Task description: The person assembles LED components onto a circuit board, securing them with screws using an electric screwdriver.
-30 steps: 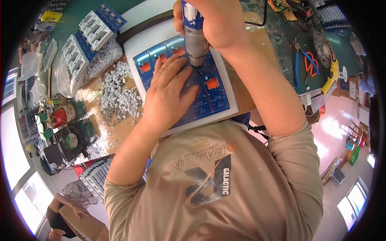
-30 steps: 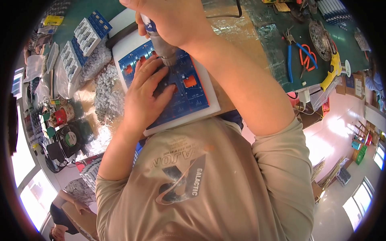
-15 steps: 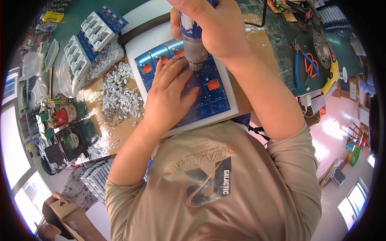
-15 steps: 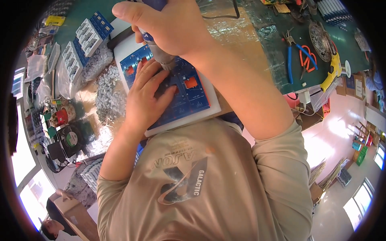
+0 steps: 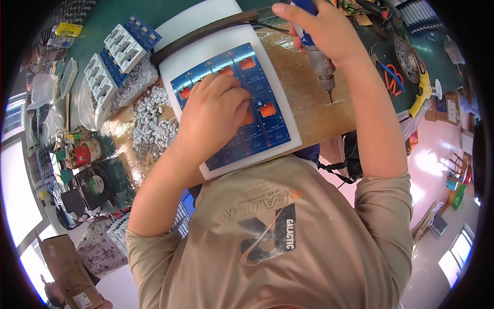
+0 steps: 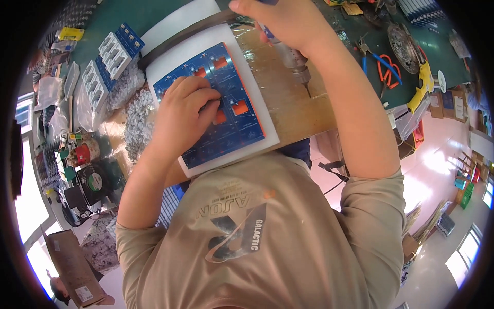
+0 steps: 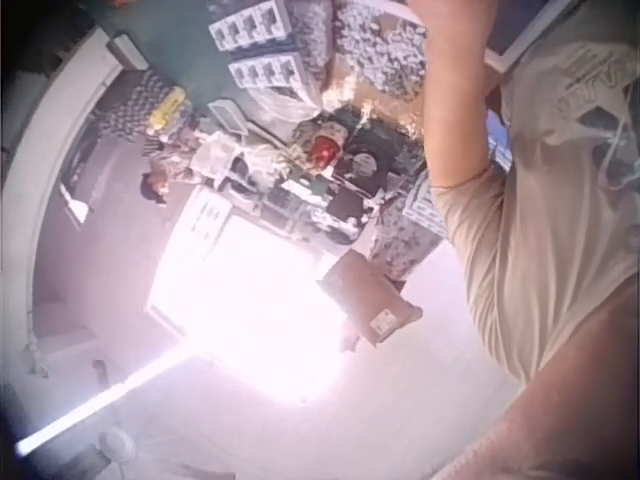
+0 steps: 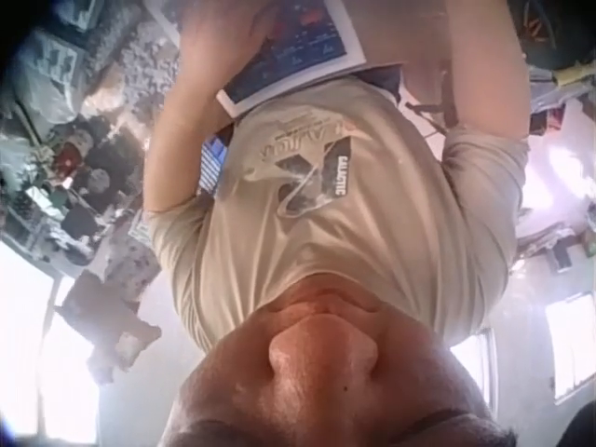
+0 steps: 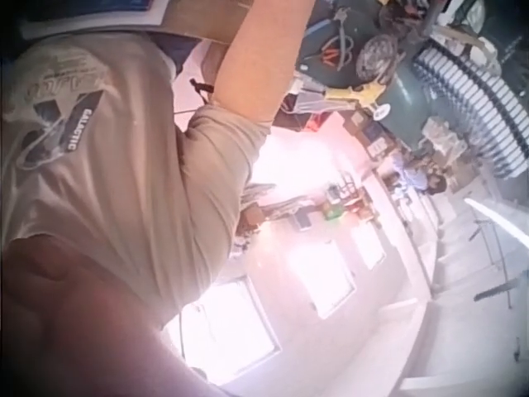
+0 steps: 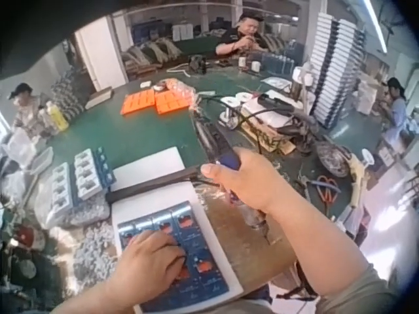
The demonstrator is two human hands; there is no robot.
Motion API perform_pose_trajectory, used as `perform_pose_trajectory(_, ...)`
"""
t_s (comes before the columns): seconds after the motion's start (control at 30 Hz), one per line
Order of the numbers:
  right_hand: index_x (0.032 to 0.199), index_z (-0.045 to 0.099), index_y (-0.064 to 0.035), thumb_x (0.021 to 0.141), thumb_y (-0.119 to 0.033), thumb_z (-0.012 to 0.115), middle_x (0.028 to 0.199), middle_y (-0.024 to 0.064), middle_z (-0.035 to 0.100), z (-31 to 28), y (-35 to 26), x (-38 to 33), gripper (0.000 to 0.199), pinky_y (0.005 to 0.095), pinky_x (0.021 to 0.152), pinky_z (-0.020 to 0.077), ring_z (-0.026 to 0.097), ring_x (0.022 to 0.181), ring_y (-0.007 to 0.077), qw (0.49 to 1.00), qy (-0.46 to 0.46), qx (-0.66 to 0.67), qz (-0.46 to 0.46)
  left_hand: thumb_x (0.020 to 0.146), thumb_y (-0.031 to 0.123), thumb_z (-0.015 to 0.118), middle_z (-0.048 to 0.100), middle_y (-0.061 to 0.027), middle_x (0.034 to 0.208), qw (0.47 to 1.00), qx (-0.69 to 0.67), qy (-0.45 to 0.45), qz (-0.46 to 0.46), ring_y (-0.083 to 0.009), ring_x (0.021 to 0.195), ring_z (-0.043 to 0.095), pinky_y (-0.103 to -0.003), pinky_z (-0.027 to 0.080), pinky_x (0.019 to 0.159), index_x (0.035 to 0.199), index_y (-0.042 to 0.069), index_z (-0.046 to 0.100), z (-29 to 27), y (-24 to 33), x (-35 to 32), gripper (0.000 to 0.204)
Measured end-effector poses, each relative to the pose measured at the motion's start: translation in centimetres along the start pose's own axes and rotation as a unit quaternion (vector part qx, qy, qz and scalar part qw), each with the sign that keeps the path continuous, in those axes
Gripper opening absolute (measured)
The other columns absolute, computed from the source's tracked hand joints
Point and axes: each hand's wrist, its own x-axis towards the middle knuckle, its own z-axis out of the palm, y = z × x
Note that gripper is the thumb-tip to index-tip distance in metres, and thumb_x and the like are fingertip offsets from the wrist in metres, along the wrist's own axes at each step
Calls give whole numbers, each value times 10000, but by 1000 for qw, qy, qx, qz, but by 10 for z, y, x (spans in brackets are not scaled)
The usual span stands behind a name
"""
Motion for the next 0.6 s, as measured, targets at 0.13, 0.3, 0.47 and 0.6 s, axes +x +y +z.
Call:
perform_pose_trajectory(0.13,1019,655,-17,905,-466,675,785,135,678,3,40,0,464,374,642,541,668,678,277,961,78,-254,-76,774,75,698,631,-86,928,997,4,-77,30,-293,896,636,-391,528,783,868,46,681,-7,0,15,100)
perform_pose_trajectory(0.3,978,703,-51,830,-503,681,901,166,712,3,74,9,476,429,771,569,714,877,317,879,128,-440,-130,798,84,656,615,-94,904,987,11,-162,18,-301,832,646,-386,538,723,843,32,658,-12,4,30,69)
perform_pose_trajectory(0.47,1049,689,-59,805,-509,695,1002,172,703,4,72,3,511,454,815,565,694,937,353,888,110,-437,-93,797,79,637,613,-95,900,980,19,-194,36,-308,810,647,-389,539,716,833,25,642,-13,0,35,66)
perform_pose_trajectory(0.6,1155,643,-73,832,-518,691,1025,178,709,2,76,2,552,467,805,557,688,954,367,877,105,-459,-93,794,79,638,610,-101,901,981,1,-191,33,-308,801,646,-386,539,715,828,18,631,-13,-1,35,71)
